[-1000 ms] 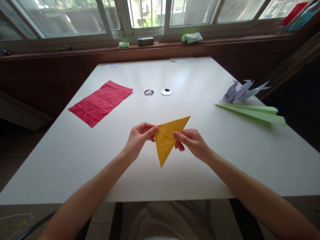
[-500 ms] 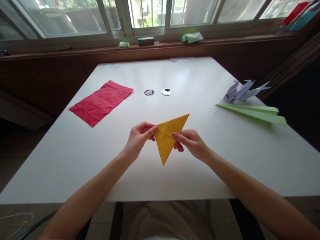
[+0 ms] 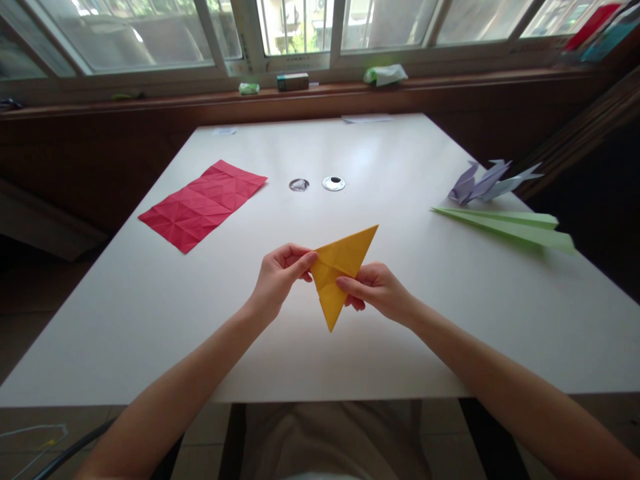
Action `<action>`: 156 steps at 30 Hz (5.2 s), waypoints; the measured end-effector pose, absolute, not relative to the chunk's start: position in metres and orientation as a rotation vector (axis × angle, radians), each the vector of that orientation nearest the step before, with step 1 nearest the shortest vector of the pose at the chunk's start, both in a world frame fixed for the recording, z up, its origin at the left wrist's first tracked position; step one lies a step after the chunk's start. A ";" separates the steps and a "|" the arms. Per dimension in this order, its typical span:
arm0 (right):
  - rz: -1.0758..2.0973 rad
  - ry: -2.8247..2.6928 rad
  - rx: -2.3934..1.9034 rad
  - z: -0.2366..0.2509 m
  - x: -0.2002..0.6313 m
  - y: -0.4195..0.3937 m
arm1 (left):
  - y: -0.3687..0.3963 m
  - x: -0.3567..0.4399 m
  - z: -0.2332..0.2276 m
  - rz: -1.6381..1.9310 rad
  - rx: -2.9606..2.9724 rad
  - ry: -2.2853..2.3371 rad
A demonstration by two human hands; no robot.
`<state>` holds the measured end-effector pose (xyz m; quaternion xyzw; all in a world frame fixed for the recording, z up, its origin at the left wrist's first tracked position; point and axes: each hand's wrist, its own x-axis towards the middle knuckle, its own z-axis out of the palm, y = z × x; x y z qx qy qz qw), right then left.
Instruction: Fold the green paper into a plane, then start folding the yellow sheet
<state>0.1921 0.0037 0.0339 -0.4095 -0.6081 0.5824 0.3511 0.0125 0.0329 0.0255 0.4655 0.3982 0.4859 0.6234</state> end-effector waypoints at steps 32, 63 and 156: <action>1.691 -1.783 -1.064 0.028 0.188 0.001 | 0.035 0.014 0.023 1.305 0.960 0.989; 1.680 -1.897 -0.997 0.031 0.187 0.000 | 0.036 0.014 0.022 1.322 0.928 0.995; -0.012 -2.027 -1.122 0.019 0.176 -0.012 | -0.012 0.034 -0.002 1.222 2.332 0.874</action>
